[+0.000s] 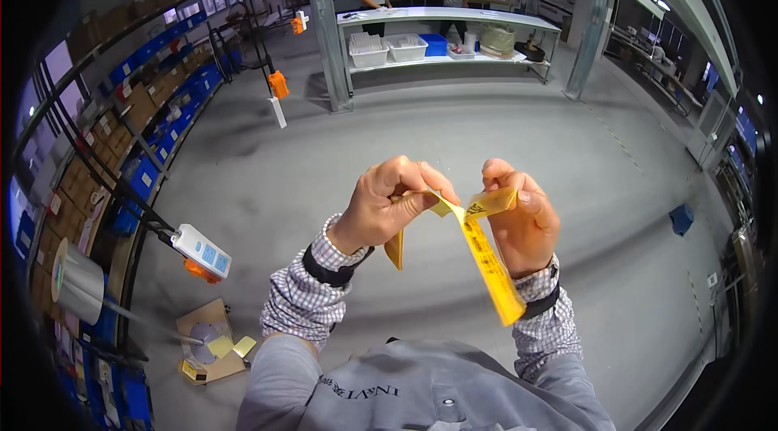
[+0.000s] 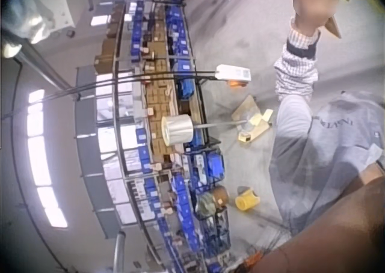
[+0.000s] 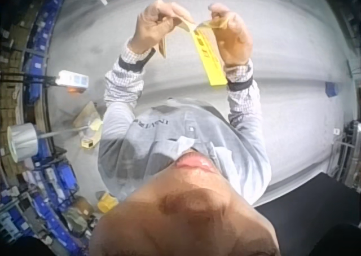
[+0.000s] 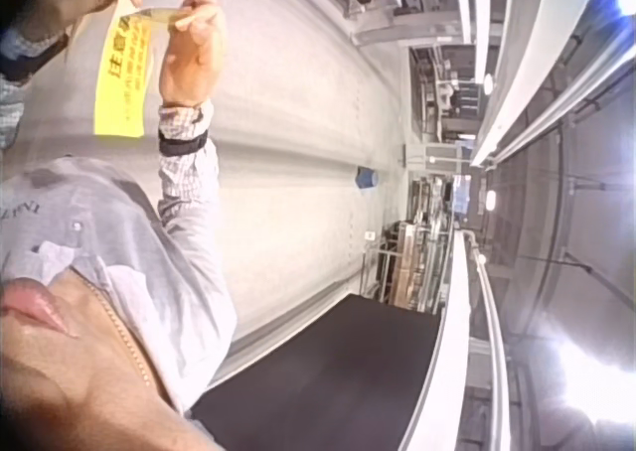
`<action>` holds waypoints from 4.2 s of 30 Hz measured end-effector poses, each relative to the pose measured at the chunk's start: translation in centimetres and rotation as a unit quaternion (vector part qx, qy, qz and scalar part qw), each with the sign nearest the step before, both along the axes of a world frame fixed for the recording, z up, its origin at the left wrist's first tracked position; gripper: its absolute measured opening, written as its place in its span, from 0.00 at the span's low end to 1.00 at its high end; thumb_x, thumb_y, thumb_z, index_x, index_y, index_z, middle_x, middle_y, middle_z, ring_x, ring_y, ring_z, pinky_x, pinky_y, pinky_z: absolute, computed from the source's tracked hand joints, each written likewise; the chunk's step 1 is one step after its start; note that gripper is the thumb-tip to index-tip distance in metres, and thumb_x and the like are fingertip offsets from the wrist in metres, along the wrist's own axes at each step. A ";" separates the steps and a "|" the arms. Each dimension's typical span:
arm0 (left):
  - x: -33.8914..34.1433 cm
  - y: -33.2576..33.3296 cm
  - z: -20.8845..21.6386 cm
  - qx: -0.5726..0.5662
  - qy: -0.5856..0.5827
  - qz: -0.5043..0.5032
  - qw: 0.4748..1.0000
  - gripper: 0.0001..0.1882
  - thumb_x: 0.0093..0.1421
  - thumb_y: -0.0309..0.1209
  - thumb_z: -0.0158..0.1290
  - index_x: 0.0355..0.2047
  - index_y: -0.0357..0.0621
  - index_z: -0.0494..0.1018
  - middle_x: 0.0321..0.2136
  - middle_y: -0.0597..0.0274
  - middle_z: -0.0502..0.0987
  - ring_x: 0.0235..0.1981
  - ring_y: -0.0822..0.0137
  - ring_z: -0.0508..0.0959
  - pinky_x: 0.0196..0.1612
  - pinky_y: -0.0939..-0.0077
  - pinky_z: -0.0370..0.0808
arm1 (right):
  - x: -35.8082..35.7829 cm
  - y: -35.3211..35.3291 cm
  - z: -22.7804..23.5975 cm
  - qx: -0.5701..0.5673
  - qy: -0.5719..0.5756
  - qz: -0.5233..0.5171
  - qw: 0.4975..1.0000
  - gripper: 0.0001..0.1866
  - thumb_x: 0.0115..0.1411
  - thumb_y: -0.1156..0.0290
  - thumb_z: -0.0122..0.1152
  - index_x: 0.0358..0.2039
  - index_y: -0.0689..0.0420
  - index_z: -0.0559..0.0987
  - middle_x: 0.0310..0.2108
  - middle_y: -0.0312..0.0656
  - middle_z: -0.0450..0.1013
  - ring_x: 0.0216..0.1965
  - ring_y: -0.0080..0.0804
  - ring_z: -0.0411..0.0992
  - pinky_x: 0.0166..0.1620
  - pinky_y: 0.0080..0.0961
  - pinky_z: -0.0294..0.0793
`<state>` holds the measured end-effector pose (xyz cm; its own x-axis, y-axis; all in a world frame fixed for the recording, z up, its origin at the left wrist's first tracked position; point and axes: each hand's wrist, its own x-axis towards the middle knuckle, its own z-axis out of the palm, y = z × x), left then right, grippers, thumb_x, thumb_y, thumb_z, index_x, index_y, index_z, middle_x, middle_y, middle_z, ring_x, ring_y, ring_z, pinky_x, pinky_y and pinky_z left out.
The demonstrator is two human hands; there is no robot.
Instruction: The person repeatedly peels yellow adhesive labels from a stack and applies them to the underside of a white overhead fixture. They handle the labels one at a time, smoothing them onto the surface, and continue this process throughout the clip.
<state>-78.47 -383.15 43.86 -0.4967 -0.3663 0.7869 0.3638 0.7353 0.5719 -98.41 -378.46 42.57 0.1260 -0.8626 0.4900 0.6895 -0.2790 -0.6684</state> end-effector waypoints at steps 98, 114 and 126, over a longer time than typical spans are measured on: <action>21.2 -17.5 25.2 -0.353 0.229 0.523 0.741 0.10 0.56 0.33 0.54 0.33 0.40 0.78 0.18 0.56 0.77 0.15 0.66 0.76 0.18 0.77 0.68 | 20.3 -25.2 27.4 -0.564 -0.056 -0.506 0.651 0.09 0.52 0.83 0.60 0.35 0.61 0.76 0.36 0.38 0.73 0.38 0.22 0.70 0.42 0.17 0.71; 20.9 -19.9 26.5 -0.374 0.224 0.504 0.745 0.11 0.59 0.34 0.52 0.33 0.37 0.75 0.15 0.56 0.73 0.13 0.71 0.72 0.18 0.78 0.64 | 21.1 -26.3 28.4 -0.560 -0.092 -0.548 0.615 0.07 0.54 0.80 0.59 0.35 0.60 0.76 0.35 0.37 0.73 0.39 0.23 0.71 0.42 0.19 0.72; 20.4 -19.2 27.5 -0.384 0.223 0.489 0.751 0.12 0.60 0.35 0.51 0.30 0.37 0.74 0.13 0.62 0.70 0.13 0.78 0.66 0.17 0.81 0.61 | 21.1 -25.7 29.1 -0.571 -0.149 -0.518 0.620 0.07 0.52 0.82 0.61 0.32 0.64 0.75 0.31 0.37 0.71 0.31 0.21 0.70 0.38 0.18 0.71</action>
<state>-58.07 -402.30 71.34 0.0903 0.2634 0.9605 -0.5353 0.8261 -0.1762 -77.32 -404.13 71.62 -0.4487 0.5247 0.7235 -0.2088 -0.8487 0.4860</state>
